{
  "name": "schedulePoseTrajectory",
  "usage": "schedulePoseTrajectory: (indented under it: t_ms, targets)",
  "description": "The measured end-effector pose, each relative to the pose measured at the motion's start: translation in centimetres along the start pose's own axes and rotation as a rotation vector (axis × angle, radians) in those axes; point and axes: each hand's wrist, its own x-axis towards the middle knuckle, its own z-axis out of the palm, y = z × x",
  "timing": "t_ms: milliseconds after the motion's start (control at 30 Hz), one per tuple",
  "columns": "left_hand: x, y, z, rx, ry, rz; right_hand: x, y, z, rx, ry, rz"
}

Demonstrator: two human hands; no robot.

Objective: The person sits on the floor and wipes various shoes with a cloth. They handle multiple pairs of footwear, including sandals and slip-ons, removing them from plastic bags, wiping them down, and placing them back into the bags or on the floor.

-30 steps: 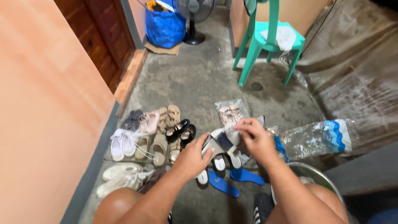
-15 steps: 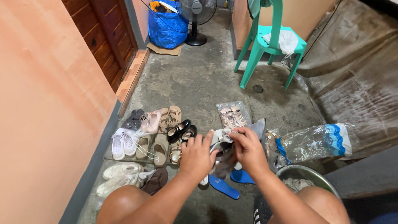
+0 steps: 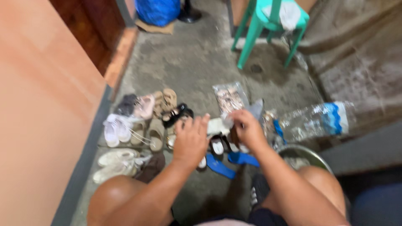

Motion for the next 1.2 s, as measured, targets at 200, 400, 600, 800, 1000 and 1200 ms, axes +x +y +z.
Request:
schedulePoseTrajectory:
  t_ms: [200,400,600,800,1000,1200]
  targets:
    - [-0.2,0.5,0.3,-0.007,0.064,0.017,-1.3,-4.9,0.7,-0.103,-0.067,-0.293]
    - [-0.1,0.2,0.2,-0.11,0.067,0.028,-1.7,-2.9,0.1,-0.054,0.021,-0.171]
    - [0.2,-0.7,-1.1,-0.078,0.168,-0.031,-1.8,0.1,-0.7,0.065,0.128,0.163]
    - [0.3,-0.1,0.4,-0.001,0.182,0.037,-2.7,-4.5,-0.9,-0.218,-0.011,-0.446]
    - [0.3,-0.3,-0.4,-0.081,0.2,0.019,-1.4,-1.4,-2.2,0.159,0.045,0.565]
    - [0.6,0.3,0.3,-0.079,0.179,0.047,-3.1,-3.4,-1.7,-0.179,-0.022,-0.448]
